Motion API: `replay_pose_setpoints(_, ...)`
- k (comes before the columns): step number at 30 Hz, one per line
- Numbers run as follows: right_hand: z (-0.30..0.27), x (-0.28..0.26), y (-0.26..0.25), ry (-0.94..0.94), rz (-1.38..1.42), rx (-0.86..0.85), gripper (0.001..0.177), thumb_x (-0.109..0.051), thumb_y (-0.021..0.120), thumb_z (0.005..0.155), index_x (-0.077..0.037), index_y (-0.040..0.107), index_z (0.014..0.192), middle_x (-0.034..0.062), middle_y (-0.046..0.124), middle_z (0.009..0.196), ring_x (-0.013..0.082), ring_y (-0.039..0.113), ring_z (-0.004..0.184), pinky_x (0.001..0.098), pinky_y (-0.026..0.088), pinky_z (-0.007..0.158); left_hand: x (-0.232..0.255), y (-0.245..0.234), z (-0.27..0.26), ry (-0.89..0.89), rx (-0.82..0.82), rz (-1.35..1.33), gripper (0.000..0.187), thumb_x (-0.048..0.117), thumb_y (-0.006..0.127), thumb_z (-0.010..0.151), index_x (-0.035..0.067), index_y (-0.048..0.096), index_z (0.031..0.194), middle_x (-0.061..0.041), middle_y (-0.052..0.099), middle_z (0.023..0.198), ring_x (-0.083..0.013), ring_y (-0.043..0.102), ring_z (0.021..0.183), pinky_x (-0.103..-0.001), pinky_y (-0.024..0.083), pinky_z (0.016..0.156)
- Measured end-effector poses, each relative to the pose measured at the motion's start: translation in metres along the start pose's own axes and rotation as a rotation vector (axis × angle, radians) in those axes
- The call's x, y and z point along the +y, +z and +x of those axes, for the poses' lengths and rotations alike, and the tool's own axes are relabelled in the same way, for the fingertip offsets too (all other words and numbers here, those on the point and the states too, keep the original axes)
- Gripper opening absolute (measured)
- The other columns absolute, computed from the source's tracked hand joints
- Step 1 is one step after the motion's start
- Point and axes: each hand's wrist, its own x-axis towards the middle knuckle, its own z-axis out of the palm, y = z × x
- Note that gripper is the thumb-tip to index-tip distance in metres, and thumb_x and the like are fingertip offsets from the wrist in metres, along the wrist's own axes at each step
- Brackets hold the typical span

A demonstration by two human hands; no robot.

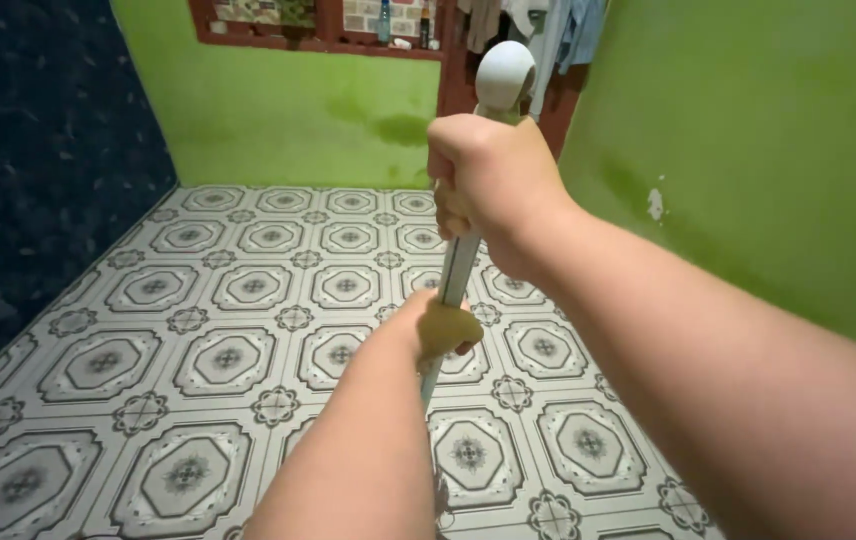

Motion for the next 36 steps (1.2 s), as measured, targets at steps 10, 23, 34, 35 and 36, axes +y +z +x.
replay_pose_setpoints(10, 0.007, 0.010, -0.009, -0.046, 0.003, 0.126, 0.022, -0.018, 0.059, 0.080, -0.005, 0.053, 0.063, 0.0034, 0.042, 0.048, 0.0155, 0.038, 0.040, 0.0359, 0.038, 0.042, 0.015, 0.000, 0.005, -0.013, -0.019, 0.012, 0.011, 0.016, 0.066, 0.065, 0.006, 0.062, 0.062, -0.009, 0.058, 0.063, -0.0251, 0.056, 0.060, -0.041, 0.048, 0.053)
replay_pose_setpoints(23, 0.032, 0.030, -0.012, -0.070, 0.035, 0.322, 0.022, -0.019, 0.062, 0.077, -0.006, 0.053, 0.062, 0.0026, 0.046, 0.049, 0.0146, 0.045, 0.041, 0.0349, 0.039, 0.041, 0.002, -0.002, 0.056, 0.021, -0.051, 0.041, 0.011, 0.015, 0.065, 0.065, 0.007, 0.064, 0.059, -0.010, 0.058, 0.057, -0.0244, 0.054, 0.051, -0.040, 0.047, 0.048)
replay_pose_setpoints(34, 0.051, 0.053, -0.012, -0.093, 0.025, 0.321, 0.022, -0.017, 0.061, 0.078, -0.006, 0.051, 0.062, 0.0026, 0.046, 0.051, 0.0139, 0.045, 0.043, 0.0345, 0.039, 0.042, -0.011, -0.014, 0.089, 0.069, -0.082, 0.031, 0.009, 0.013, 0.069, 0.062, 0.008, 0.061, 0.061, -0.008, 0.059, 0.062, -0.0227, 0.054, 0.058, -0.041, 0.047, 0.054)
replay_pose_setpoints(35, 0.052, 0.056, -0.014, -0.104, 0.056, 0.290, 0.022, -0.016, 0.062, 0.079, -0.006, 0.051, 0.063, 0.0028, 0.046, 0.053, 0.0141, 0.044, 0.044, 0.0341, 0.038, 0.042, -0.007, -0.015, 0.087, 0.064, -0.084, 0.072, 0.010, 0.014, 0.069, 0.063, 0.008, 0.062, 0.061, -0.009, 0.059, 0.062, -0.0231, 0.054, 0.058, -0.040, 0.047, 0.054)
replay_pose_setpoints(36, 0.052, 0.060, -0.015, -0.113, 0.089, 0.258, 0.021, -0.015, 0.062, 0.080, -0.006, 0.051, 0.064, 0.0031, 0.046, 0.055, 0.0143, 0.044, 0.045, 0.0338, 0.036, 0.043, -0.005, -0.016, 0.084, 0.057, -0.085, 0.113, 0.012, 0.016, 0.069, 0.065, 0.007, 0.062, 0.061, -0.010, 0.059, 0.062, -0.0234, 0.053, 0.058, -0.040, 0.047, 0.054)
